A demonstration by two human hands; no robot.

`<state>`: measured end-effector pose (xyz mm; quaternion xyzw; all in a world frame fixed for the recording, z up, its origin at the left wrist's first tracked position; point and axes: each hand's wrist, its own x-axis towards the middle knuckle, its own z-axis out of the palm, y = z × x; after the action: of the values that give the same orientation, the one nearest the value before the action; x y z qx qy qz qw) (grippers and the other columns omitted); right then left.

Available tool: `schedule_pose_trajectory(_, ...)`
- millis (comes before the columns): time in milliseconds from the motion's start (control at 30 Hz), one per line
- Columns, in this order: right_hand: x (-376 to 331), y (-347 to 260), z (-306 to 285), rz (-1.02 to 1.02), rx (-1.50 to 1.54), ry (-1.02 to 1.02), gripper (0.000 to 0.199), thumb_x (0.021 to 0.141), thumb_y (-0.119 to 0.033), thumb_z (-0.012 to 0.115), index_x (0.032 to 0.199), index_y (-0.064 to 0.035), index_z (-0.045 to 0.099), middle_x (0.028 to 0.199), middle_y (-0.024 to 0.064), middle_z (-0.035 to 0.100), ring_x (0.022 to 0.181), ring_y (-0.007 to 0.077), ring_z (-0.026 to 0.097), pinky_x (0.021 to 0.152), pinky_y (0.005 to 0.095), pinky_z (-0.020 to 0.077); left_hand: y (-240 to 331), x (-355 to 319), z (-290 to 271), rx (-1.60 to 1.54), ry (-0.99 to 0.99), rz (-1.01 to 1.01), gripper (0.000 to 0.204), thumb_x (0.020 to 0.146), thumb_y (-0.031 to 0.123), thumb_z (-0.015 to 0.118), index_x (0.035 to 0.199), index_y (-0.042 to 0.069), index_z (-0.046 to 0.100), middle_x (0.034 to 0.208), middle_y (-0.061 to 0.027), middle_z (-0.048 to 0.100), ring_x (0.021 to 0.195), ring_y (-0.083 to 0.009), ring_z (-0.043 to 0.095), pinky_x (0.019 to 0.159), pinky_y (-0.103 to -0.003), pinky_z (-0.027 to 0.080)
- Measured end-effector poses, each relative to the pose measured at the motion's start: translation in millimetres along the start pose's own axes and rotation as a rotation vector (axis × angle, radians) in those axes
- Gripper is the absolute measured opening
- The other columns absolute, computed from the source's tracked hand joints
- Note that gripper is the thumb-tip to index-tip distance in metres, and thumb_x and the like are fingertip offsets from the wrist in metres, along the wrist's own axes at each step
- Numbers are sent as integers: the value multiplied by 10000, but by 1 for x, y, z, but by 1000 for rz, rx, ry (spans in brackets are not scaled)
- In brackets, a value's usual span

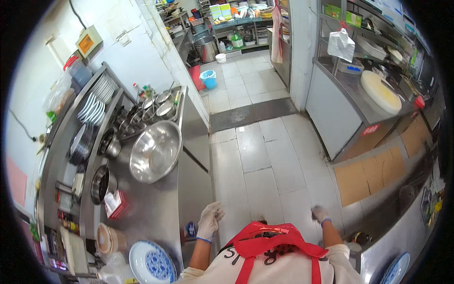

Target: The person picks up various plates and bowls from a dish rack, carries them to a stainless steel counter, and stacks them neatly. The person handles white round plates, rectangular plates, and bowls, arranging them into piles.

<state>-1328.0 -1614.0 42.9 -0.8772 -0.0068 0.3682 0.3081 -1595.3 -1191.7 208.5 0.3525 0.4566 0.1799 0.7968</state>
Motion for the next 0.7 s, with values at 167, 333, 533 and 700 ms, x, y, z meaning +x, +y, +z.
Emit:
schedule_pose_trajectory(167,24,42,-3,213,-176,-108,370,830,-368,508,652,-59,610,693,120,637,713,244,622,715,404,480,66,113,117,163,-217,26,244,867,178,590,1061,32,574,866,-18,569,713,-116,551,666,-236,477)
schedule_pose_trajectory(333,87,48,-18,241,-635,-259,292,769,-370,585,750,-84,636,805,129,641,771,262,628,722,401,492,89,226,227,183,-410,-22,347,860,181,606,1159,22,529,925,-38,584,784,-131,563,722,-263,493)
schedule_pose_trajectory(533,227,-10,-84,159,-865,-315,311,697,-373,677,867,-113,668,940,139,647,840,285,634,731,398,505,134,338,298,201,-265,-36,339,868,181,590,1156,11,534,867,-42,569,689,-113,544,627,-248,470)
schedule_pose_trajectory(700,428,-141,-175,-114,-979,-260,364,696,-327,726,988,-117,676,1004,152,653,869,289,643,741,402,518,200,402,326,30,-128,51,256,860,158,578,1059,-1,553,738,1,513,604,-88,482,535,-217,407)
